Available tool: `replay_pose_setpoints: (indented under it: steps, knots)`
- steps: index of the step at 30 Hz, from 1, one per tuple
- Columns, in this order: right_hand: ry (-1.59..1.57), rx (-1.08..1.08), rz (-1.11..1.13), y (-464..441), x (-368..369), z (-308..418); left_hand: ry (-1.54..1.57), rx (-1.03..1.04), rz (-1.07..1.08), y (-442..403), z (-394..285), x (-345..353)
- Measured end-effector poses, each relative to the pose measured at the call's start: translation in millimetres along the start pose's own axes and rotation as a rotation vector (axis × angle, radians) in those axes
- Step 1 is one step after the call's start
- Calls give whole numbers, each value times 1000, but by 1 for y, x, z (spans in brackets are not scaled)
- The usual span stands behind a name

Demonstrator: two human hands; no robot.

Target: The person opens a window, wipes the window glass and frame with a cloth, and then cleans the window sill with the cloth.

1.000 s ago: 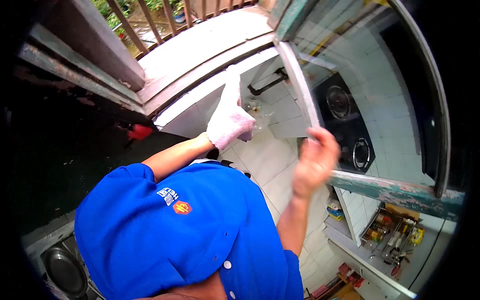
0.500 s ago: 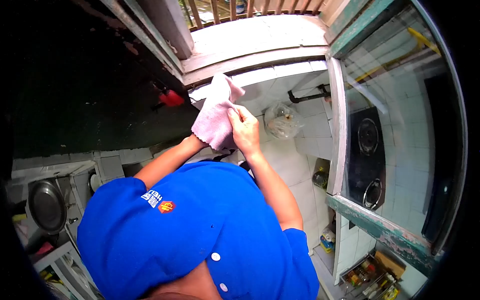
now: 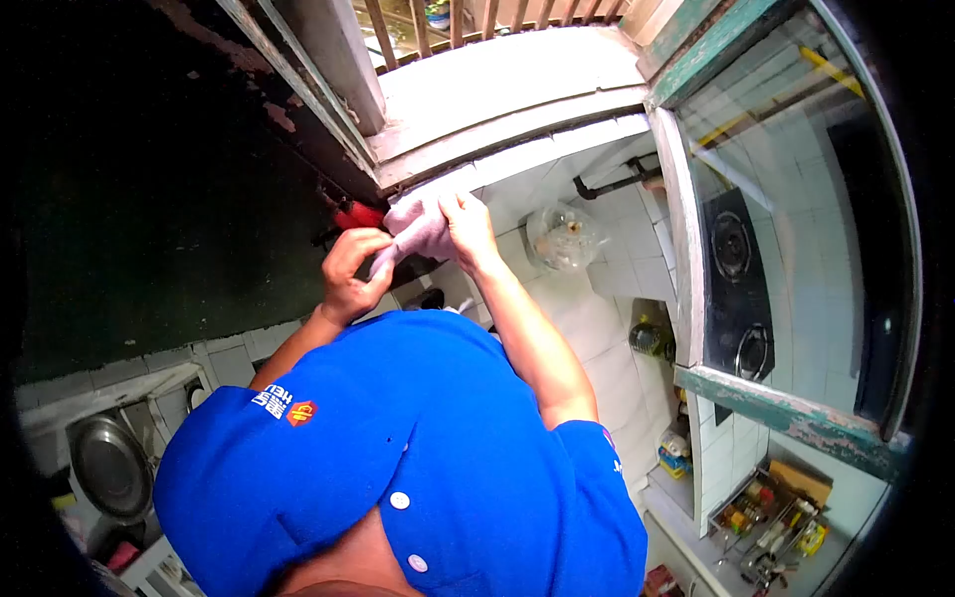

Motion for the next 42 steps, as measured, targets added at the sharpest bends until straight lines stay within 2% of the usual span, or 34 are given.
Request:
replay_pose_setpoints:
  steps: [2,3,5,7,10,11,14,19,22,23,25,27,29,31,33,34,37,38,39,41,42]
  knots:
    - [29,-20,-2,-4,2,-8,-1,62,66,-17,4,16]
    - [31,-23,-20,-2,6,-10,-33,28,146,-21,18,32]
    - [273,-99,-16,-4,11,-3,-64,-31,270,-21,39,55]
    - [309,-121,22,-6,12,-6,-93,0,361,-14,47,65]
    - [727,-225,-27,8,21,28,-214,86,432,-4,52,76]
    - [744,-149,-13,15,31,45,-205,96,443,-4,51,77]
    - [954,-467,19,14,37,50,-247,32,484,-5,53,82]
    - [1149,-616,111,22,35,56,-283,31,500,-10,45,91]
    - [1172,-773,-60,22,15,74,-354,1,600,-19,40,119]
    - [1168,-775,-58,17,6,77,-358,1,599,-27,38,132]
    - [1300,-645,-146,3,-29,82,-321,55,624,-44,27,163]
    - [1392,-677,-224,-6,-58,101,-304,87,622,-64,15,196]
    - [1413,-636,-261,-21,-95,115,-366,191,667,-83,3,236]
    - [1420,-570,-258,-38,-128,129,-347,202,662,-103,1,276]
    - [1421,-575,-317,-51,-158,149,-378,302,633,-123,-9,311]
    - [1381,-506,-314,-59,-175,154,-353,329,614,-133,-16,325]
    - [1415,-515,-382,-76,-216,172,-341,334,622,-159,-24,366]
    - [1309,-415,-385,-83,-231,176,-340,335,617,-167,-25,379]
    - [1311,-419,-383,-88,-235,185,-338,340,620,-174,-28,391]
    - [782,-301,-476,-98,-264,189,-334,356,629,-186,-31,411]
    - [1243,-384,-456,-102,-266,195,-362,390,619,-192,-36,415]
Point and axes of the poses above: each hand's wrist, its own y-axis away from the middle knuckle, its own x-axis out of the palm, z = x × y, the point moved 9 cm from there along -y, towards the middle knuckle, and after that the axes turned 8 degrees about -x, right-handed, at the moved point
